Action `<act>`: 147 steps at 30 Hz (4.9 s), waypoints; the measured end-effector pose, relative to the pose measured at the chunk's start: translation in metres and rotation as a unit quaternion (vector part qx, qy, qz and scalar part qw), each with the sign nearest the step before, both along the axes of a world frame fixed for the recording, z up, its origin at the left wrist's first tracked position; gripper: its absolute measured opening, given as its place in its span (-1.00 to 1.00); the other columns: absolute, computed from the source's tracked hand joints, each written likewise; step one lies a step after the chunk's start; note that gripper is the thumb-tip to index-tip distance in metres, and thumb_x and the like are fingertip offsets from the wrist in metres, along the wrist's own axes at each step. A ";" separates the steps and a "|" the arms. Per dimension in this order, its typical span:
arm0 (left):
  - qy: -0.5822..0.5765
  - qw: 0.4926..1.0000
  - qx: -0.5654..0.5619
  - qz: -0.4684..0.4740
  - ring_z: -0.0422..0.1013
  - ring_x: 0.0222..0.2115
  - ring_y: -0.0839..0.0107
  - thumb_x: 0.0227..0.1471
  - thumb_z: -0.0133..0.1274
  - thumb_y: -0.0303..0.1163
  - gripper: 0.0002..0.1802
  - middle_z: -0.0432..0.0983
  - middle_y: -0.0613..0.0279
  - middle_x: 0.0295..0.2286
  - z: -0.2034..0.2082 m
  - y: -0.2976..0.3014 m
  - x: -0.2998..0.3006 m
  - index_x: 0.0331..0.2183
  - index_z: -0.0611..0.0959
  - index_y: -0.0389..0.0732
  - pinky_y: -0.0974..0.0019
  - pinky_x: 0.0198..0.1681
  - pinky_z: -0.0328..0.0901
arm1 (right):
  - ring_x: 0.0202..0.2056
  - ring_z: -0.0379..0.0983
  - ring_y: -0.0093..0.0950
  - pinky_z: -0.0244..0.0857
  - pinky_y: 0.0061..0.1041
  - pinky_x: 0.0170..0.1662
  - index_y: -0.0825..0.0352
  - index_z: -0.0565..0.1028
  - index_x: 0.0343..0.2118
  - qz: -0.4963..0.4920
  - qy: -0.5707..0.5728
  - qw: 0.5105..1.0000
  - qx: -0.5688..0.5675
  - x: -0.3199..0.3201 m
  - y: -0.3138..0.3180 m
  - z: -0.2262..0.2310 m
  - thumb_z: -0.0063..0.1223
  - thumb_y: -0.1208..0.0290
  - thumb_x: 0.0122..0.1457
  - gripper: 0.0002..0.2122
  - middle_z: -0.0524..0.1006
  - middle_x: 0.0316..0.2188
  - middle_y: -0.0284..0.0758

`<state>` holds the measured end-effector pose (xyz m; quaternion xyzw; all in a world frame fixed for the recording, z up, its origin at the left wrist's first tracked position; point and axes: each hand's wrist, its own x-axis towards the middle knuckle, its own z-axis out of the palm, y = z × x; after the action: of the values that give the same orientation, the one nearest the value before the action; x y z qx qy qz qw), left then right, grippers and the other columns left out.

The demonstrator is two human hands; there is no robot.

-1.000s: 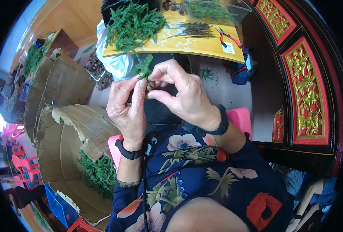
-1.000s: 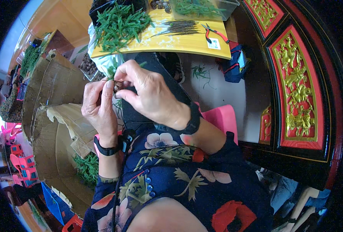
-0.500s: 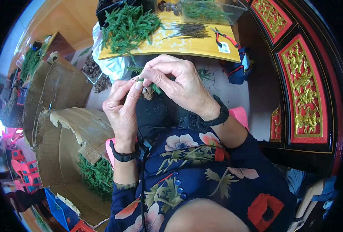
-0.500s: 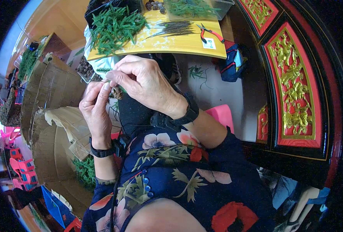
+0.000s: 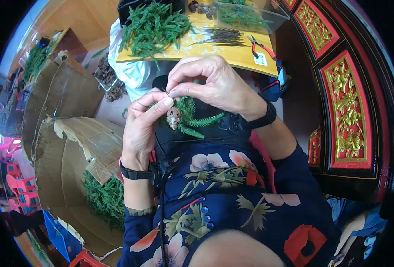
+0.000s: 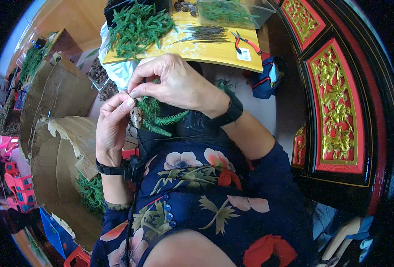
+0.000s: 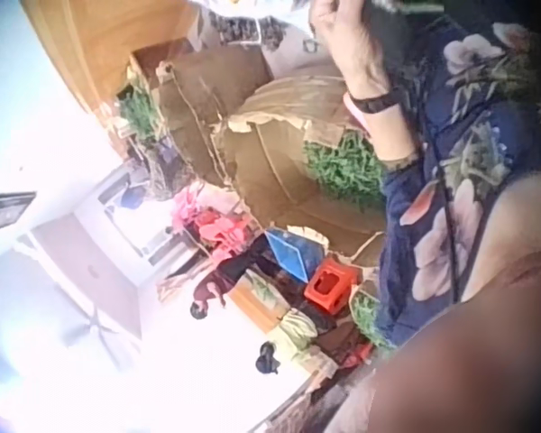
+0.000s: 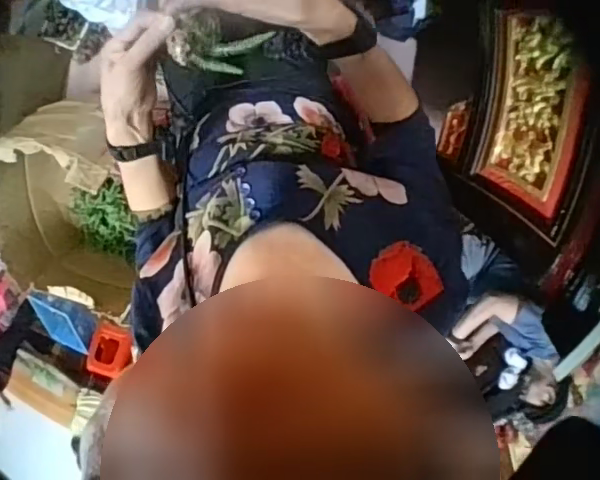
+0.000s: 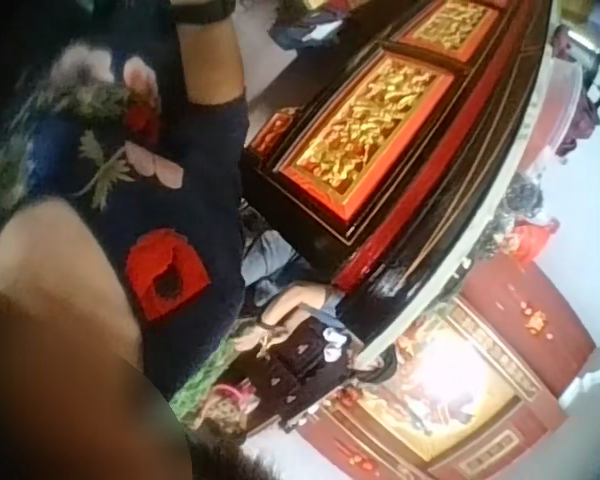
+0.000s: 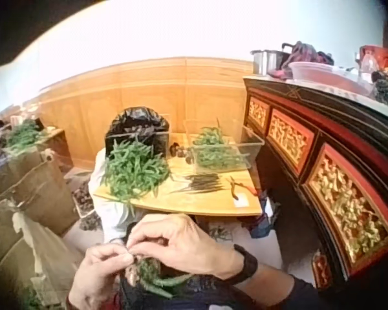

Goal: Assembling and trimming green foliage sprigs using wire and pliers.

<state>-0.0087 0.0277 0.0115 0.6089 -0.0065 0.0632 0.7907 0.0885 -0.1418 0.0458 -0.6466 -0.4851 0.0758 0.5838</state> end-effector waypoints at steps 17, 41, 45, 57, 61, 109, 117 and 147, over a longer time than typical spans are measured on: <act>0.040 0.995 0.050 -0.070 0.31 -0.45 0.65 -0.05 0.13 -0.45 -0.91 0.41 0.42 -0.52 0.014 0.017 -0.008 -0.45 0.61 -0.27 0.51 -0.34 0.19 | -0.45 0.44 -0.29 0.30 -0.45 -0.40 0.33 0.54 -0.47 0.133 -0.307 0.941 -0.055 0.015 0.016 0.029 0.15 0.47 -0.06 -0.92 0.50 -0.54 -0.25; 0.017 0.999 0.007 0.026 0.35 -0.47 0.64 -0.01 0.09 -0.42 -0.87 0.48 0.40 -0.50 0.029 0.012 -0.014 -0.45 0.63 -0.29 0.54 -0.35 0.22 | -0.35 0.43 -0.34 0.29 -0.48 -0.34 0.28 0.54 -0.28 0.145 -0.306 0.933 -0.126 0.027 0.031 0.058 0.17 0.43 -0.03 -0.79 0.45 -0.39 -0.32; 0.024 0.999 -0.035 -0.022 0.35 -0.45 0.65 0.00 0.09 -0.40 -0.87 0.48 0.41 -0.48 0.030 0.020 -0.016 -0.44 0.63 -0.27 0.56 -0.31 0.21 | -0.37 0.41 -0.34 0.29 -0.47 -0.34 0.25 0.53 -0.25 0.171 -0.382 0.905 -0.077 0.032 0.031 0.054 0.18 0.42 -0.04 -0.76 0.44 -0.34 -0.31; -0.051 0.965 0.252 0.056 0.30 -0.48 0.66 0.03 0.05 -0.42 -0.87 0.45 0.41 -0.49 0.022 0.009 -0.012 -0.42 0.62 -0.28 0.54 -0.40 0.18 | -0.39 0.41 -0.28 0.28 -0.38 -0.36 0.36 0.47 -0.46 0.056 -0.422 0.854 -0.298 0.014 0.033 0.059 0.08 0.36 0.04 -0.85 0.42 -0.35 -0.26; -0.081 0.908 0.382 0.152 0.28 -0.50 0.68 0.04 0.04 -0.43 -0.87 0.43 0.42 -0.52 0.020 0.004 -0.010 -0.41 0.62 -0.28 0.55 -0.42 0.15 | -0.38 0.39 -0.27 0.28 -0.38 -0.37 0.37 0.47 -0.42 0.040 -0.334 0.914 -0.229 0.022 0.028 0.050 0.07 0.40 0.03 -0.86 0.43 -0.33 -0.29; 0.020 0.997 0.042 -0.062 0.27 -0.49 0.62 -0.02 0.06 -0.45 -0.90 0.44 0.40 -0.51 0.006 0.032 0.001 -0.47 0.57 -0.29 0.50 -0.42 0.12 | -0.48 0.39 -0.49 0.20 -0.45 -0.39 0.20 0.39 -0.57 0.027 -0.602 0.797 -0.037 0.018 0.025 0.026 -0.01 0.33 -0.08 -0.91 0.41 -0.57 -0.45; -0.166 0.808 0.520 0.223 0.28 -0.52 0.63 -0.01 0.07 -0.52 -0.95 0.44 0.41 -0.54 0.005 -0.002 0.003 -0.46 0.59 -0.28 0.52 -0.44 0.14 | -0.58 0.46 -0.33 0.28 -0.38 -0.46 0.30 0.55 -0.53 -0.042 -0.198 0.960 -0.192 0.035 0.025 -0.006 -0.01 0.28 0.02 -0.80 0.49 -0.70 -0.29; -0.022 0.983 0.013 0.179 0.27 -0.49 0.76 0.01 0.06 -0.44 -0.86 0.54 0.42 -0.41 0.006 0.023 0.003 -0.33 0.63 -0.24 0.64 -0.40 0.10 | -0.14 0.40 -0.05 0.28 -0.13 -0.07 0.39 0.49 -0.23 -0.492 -0.197 0.630 -0.568 0.185 -0.139 -0.120 -0.04 -0.08 0.00 -0.47 0.46 -0.16 -0.04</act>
<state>-0.0056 0.0505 0.0174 0.6088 0.0846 0.2170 0.7583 0.2737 -0.2805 -0.0745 -0.9924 -0.0592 -0.0916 -0.0578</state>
